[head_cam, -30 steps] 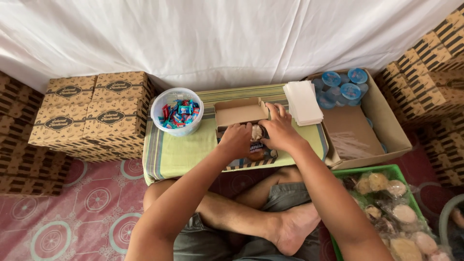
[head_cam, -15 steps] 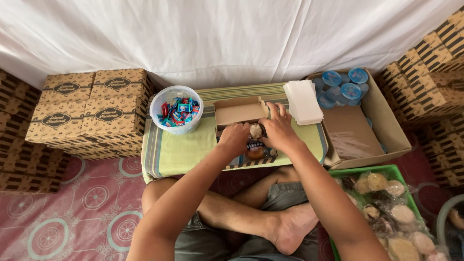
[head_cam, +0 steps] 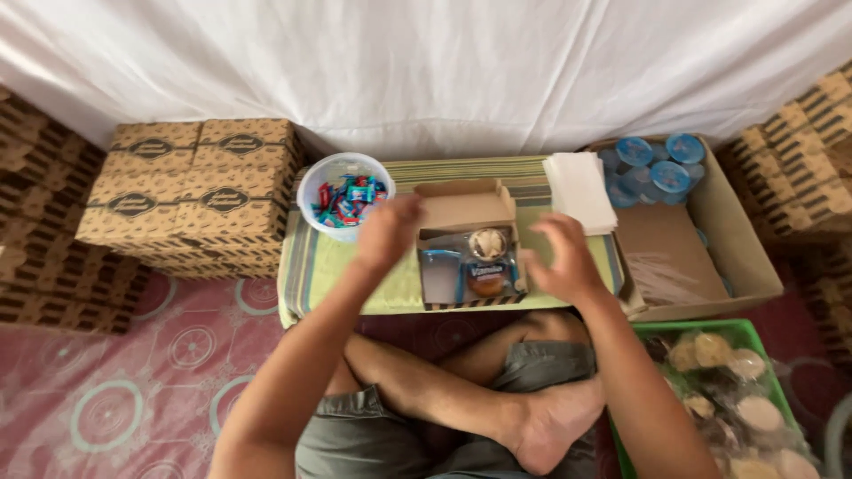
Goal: Assembling a cardboard snack box, adding a paper liner, and filling it with packaged snacks and candies.
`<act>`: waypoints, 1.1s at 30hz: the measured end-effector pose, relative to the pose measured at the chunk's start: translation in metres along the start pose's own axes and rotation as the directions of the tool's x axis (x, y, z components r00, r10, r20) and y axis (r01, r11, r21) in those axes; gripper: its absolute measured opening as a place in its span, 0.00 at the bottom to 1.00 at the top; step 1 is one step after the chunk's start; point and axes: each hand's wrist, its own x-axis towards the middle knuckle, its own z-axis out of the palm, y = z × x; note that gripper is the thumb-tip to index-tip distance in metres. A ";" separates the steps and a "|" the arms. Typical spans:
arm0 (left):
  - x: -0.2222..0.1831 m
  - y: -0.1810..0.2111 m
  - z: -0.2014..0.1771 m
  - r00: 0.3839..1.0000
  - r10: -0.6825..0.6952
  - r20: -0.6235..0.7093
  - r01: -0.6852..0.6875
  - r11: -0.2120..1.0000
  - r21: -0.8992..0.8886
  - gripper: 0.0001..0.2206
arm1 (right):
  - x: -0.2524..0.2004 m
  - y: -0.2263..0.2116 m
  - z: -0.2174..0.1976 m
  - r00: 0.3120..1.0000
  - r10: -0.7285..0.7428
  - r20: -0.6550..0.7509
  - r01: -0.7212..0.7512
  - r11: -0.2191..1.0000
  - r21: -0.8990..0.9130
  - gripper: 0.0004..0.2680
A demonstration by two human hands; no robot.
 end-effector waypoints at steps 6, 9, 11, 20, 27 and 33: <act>0.024 -0.141 -0.011 0.989 -0.147 0.035 0.122 0.912 0.392 0.10 | -0.040 0.045 0.007 0.985 0.171 0.032 -0.170 0.985 -0.031 0.04; 0.038 -0.146 -0.017 0.930 -0.272 0.248 0.127 0.869 0.478 0.11 | -0.036 0.047 0.008 0.955 0.243 0.168 -0.238 0.970 -0.047 0.03; 0.045 -0.141 -0.017 0.902 -0.288 0.322 0.102 0.866 0.490 0.11 | -0.035 0.048 0.010 0.940 0.272 0.207 -0.271 0.962 -0.037 0.03; 0.056 -0.137 -0.005 0.859 -0.273 0.432 0.023 0.864 0.502 0.13 | -0.039 0.045 0.009 0.915 0.297 0.273 -0.312 0.950 0.013 0.05; 0.045 -0.110 -0.022 0.920 -0.368 0.135 0.326 0.909 0.259 0.14 | -0.038 0.047 0.008 0.909 0.289 0.300 -0.300 0.954 -0.009 0.05; 0.011 -0.030 -0.053 0.929 -0.362 0.079 0.345 0.766 -0.543 0.14 | -0.040 0.051 0.009 0.904 0.323 0.280 -0.346 0.938 0.035 0.06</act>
